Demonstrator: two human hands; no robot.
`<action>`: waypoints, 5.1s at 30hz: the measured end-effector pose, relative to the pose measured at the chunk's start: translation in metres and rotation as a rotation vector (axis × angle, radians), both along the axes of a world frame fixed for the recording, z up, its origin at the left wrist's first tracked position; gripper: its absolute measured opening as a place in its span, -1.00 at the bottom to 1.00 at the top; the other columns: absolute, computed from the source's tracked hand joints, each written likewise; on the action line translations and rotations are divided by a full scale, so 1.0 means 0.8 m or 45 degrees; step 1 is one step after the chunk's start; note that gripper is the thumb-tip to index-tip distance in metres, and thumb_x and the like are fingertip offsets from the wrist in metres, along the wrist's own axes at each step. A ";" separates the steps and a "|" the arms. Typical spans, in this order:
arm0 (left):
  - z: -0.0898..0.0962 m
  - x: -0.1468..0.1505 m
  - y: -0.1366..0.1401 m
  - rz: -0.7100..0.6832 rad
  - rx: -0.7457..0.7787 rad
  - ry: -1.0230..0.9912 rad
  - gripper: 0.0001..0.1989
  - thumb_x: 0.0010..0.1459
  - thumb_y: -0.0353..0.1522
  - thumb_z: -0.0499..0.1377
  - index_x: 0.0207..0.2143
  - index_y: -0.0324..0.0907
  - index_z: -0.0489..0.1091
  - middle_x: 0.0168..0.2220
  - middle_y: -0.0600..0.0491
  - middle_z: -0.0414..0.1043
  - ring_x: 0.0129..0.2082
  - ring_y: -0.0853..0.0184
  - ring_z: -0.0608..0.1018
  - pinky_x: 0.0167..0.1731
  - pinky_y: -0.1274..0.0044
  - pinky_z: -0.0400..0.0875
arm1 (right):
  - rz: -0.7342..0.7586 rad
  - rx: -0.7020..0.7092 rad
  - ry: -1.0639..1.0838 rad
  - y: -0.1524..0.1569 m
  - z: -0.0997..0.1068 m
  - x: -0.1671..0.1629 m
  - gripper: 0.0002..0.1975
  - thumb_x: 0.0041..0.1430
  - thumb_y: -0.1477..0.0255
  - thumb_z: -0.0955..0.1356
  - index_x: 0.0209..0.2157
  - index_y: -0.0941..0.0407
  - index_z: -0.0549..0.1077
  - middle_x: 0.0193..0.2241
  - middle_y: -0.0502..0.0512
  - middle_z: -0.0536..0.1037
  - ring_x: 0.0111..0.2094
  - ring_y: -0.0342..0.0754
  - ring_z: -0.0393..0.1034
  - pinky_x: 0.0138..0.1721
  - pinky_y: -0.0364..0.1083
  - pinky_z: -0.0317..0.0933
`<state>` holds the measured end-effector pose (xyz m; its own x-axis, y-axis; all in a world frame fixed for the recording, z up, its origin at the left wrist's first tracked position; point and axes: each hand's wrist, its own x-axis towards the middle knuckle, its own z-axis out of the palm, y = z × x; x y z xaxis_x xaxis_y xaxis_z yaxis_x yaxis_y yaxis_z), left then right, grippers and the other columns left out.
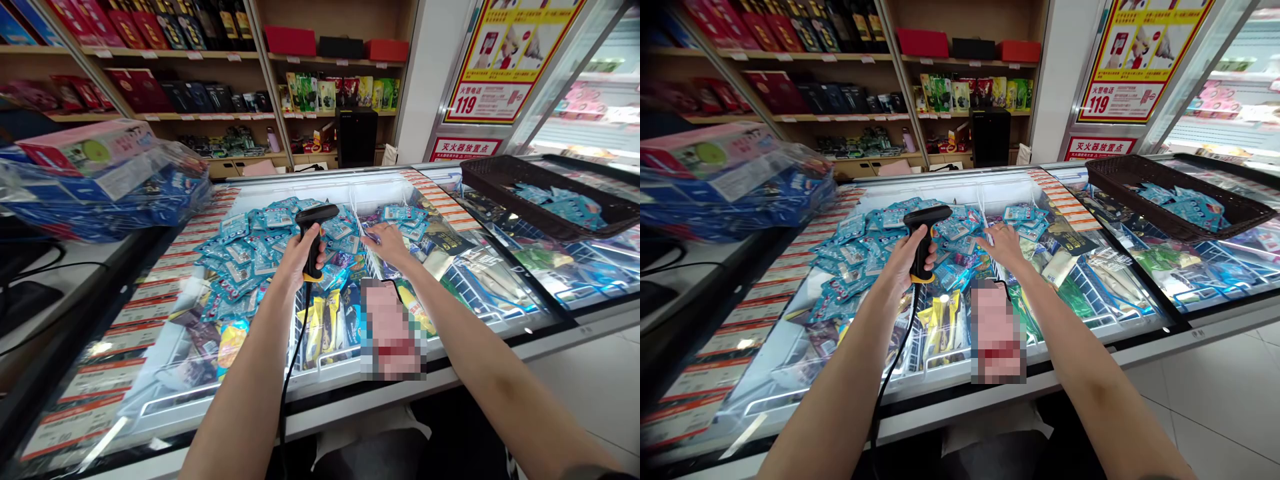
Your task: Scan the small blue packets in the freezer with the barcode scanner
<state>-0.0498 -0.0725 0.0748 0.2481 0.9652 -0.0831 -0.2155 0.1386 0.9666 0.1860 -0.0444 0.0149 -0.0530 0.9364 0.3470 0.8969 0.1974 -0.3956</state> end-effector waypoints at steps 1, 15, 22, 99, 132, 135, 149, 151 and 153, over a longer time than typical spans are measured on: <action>0.000 0.000 0.000 -0.003 0.004 -0.001 -0.56 0.02 -0.02 0.26 -0.30 -0.19 0.31 -0.58 0.14 0.30 -0.70 0.52 0.31 -0.75 0.65 0.12 | 0.028 -0.002 -0.034 0.000 -0.002 -0.007 -0.46 0.21 0.01 0.26 0.01 0.08 0.51 0.02 0.26 0.46 0.09 0.23 0.22 0.11 0.16 0.06; -0.003 -0.001 0.001 0.008 0.009 0.023 -0.54 0.02 0.01 0.25 -0.31 -0.19 0.30 -0.56 0.14 0.30 -0.68 0.52 0.32 -0.74 0.64 0.14 | -0.092 -0.161 0.393 0.004 0.004 0.011 -0.73 -0.03 0.18 0.43 -0.41 0.10 0.50 -0.34 0.08 0.57 -0.25 0.05 0.43 -0.18 -0.02 0.24; -0.002 0.000 0.000 -0.022 -0.011 0.033 -0.54 0.00 0.00 0.27 -0.27 -0.18 0.32 -0.57 0.13 0.31 -0.68 0.51 0.33 -0.74 0.65 0.13 | -0.112 -0.176 0.445 0.000 0.008 0.013 -0.71 -0.08 0.35 0.42 -0.25 0.13 0.47 -0.26 0.11 0.56 -0.22 0.05 0.43 -0.18 -0.02 0.27; -0.010 0.022 -0.008 -0.273 0.022 0.135 -0.60 0.09 -0.05 0.22 -0.31 -0.20 0.31 -0.52 0.12 0.26 -0.67 0.51 0.30 -0.74 0.63 0.13 | -0.783 0.150 0.912 -0.001 -0.005 0.128 -0.67 0.21 0.27 0.22 -0.17 0.22 0.43 -0.31 0.28 0.57 -0.34 0.09 0.52 -0.28 0.04 0.36; -0.004 0.017 -0.006 -0.159 -0.009 0.084 -0.58 0.03 -0.05 0.27 -0.32 -0.20 0.30 -0.55 0.13 0.30 -0.69 0.51 0.32 -0.75 0.64 0.14 | 0.103 -0.082 0.237 -0.005 0.006 0.012 -0.58 -0.04 0.24 0.48 -0.14 0.14 0.47 -0.33 0.07 0.49 -0.29 0.02 0.34 -0.22 -0.05 0.18; -0.004 0.017 -0.006 -0.153 -0.025 0.087 -0.58 0.02 -0.05 0.28 -0.32 -0.20 0.30 -0.55 0.13 0.30 -0.68 0.51 0.33 -0.75 0.64 0.14 | 0.000 -0.150 0.358 -0.003 0.010 0.023 -0.68 -0.09 0.19 0.48 -0.46 0.10 0.38 -0.51 -0.04 0.36 -0.46 -0.08 0.23 -0.38 -0.09 0.13; 0.000 0.020 -0.012 -0.191 -0.024 0.090 -0.58 0.01 -0.06 0.29 -0.34 -0.20 0.29 -0.55 0.11 0.31 -0.68 0.51 0.32 -0.75 0.64 0.13 | -0.235 -0.099 1.257 -0.006 0.008 0.032 -0.68 -0.10 0.28 0.45 -0.46 0.04 0.21 -0.56 -0.04 0.23 -0.48 -0.06 0.27 -0.48 -0.01 0.37; 0.002 0.020 -0.014 -0.203 -0.022 0.098 -0.59 0.02 -0.06 0.29 -0.33 -0.20 0.29 -0.55 0.12 0.30 -0.69 0.51 0.32 -0.75 0.64 0.12 | -0.235 -0.078 1.370 -0.006 0.009 0.030 -0.65 -0.04 0.22 0.42 -0.47 0.02 0.15 -0.57 -0.07 0.17 -0.49 -0.08 0.24 -0.45 -0.01 0.39; 0.002 0.020 -0.015 -0.225 -0.022 0.097 -0.58 0.03 -0.05 0.28 -0.31 -0.19 0.30 -0.55 0.13 0.30 -0.69 0.51 0.32 -0.75 0.64 0.12 | -0.262 -0.071 1.435 -0.006 0.009 0.029 -0.61 0.02 0.13 0.37 -0.49 0.01 0.08 -0.59 -0.08 0.11 -0.51 -0.11 0.19 -0.45 -0.02 0.39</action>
